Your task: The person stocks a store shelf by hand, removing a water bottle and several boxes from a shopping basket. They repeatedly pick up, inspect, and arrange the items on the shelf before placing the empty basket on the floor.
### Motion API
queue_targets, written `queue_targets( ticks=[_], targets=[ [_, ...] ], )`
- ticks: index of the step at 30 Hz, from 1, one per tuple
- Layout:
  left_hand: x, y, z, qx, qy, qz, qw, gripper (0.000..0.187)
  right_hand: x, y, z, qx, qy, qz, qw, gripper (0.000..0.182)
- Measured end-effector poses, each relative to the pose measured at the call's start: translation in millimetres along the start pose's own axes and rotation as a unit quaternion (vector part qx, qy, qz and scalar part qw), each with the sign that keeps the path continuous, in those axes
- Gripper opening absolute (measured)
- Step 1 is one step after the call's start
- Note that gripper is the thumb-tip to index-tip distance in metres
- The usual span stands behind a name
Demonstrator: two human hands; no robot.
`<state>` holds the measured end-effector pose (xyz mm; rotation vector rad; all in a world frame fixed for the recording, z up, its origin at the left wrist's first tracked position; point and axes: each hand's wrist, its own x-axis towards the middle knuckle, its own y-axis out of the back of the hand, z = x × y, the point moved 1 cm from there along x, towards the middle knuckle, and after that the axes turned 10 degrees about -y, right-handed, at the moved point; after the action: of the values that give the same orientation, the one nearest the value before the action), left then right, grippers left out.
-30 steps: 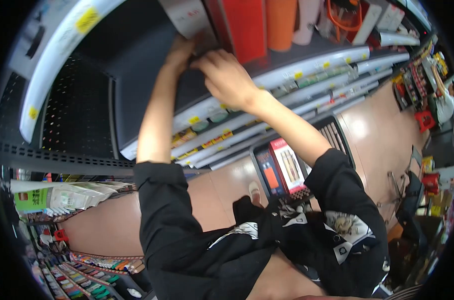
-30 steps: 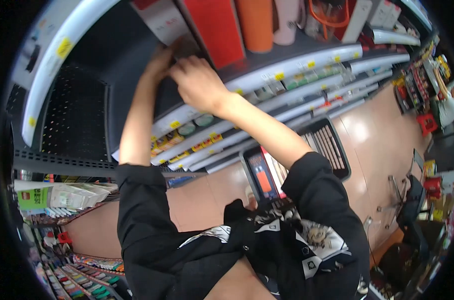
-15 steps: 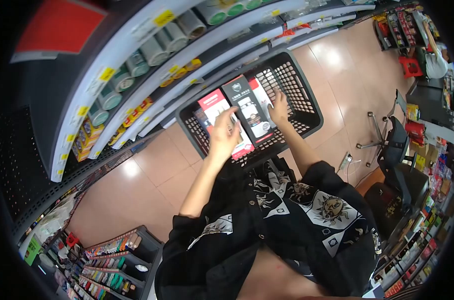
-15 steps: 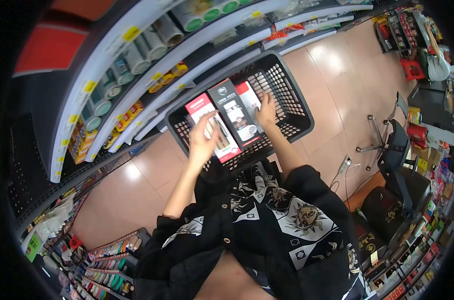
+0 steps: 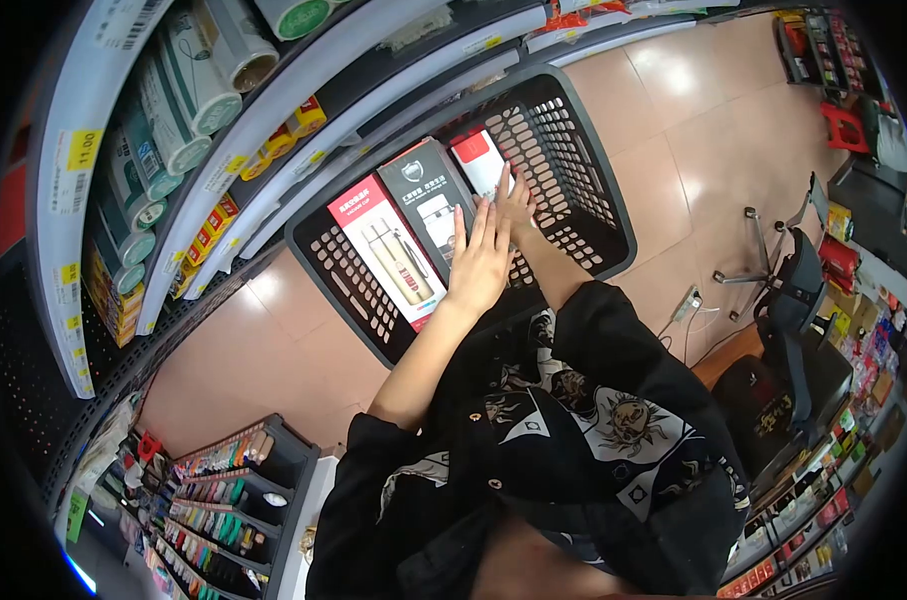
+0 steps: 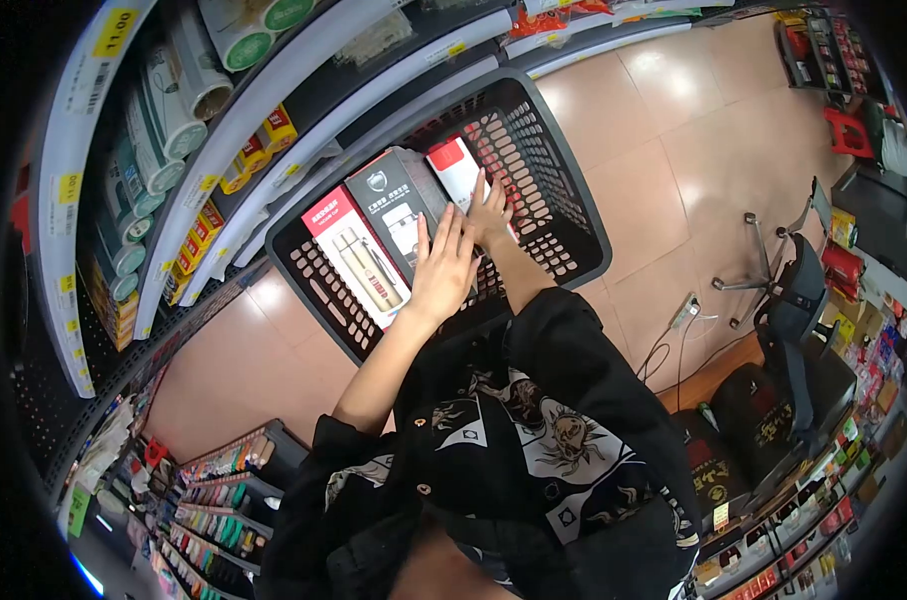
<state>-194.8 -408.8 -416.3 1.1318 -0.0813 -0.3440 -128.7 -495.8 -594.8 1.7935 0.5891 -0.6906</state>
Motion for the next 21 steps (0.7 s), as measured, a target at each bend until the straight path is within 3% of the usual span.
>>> queue_targets(
  ticks=[4,6,10,13,15,16,19,21],
  targets=[
    [-1,0,-2,-0.005,-0.004,0.013,1.000,0.052,6,13,13,-0.023,-0.002,0.047,0.999,0.115],
    [1,0,-2,-0.030,0.004,0.016,0.999,0.053,15,27,22,0.046,0.001,-0.012,0.999,0.117],
    [4,5,0,-0.029,-0.001,0.037,0.999,0.053,7,45,22,0.087,0.048,0.077,0.992,0.120],
    [5,14,0,-0.106,-0.010,0.091,0.990,0.056,-41,86,5,0.122,0.045,0.136,0.982,0.121],
    [8,22,4,-0.200,0.023,0.160,0.966,0.065,-67,97,10,0.139,0.070,0.183,0.971,0.120],
    [9,18,5,-0.254,0.036,0.205,0.945,0.080,-81,103,12,0.155,0.097,0.224,0.957,0.119],
    [18,16,18,-0.346,0.174,0.244,0.889,0.109,-152,149,-10,0.226,0.117,0.251,0.934,0.114],
    [24,30,28,-0.452,0.137,0.309,0.825,0.105,-184,160,-22,0.244,0.151,0.302,0.909,0.110]
  ],
)
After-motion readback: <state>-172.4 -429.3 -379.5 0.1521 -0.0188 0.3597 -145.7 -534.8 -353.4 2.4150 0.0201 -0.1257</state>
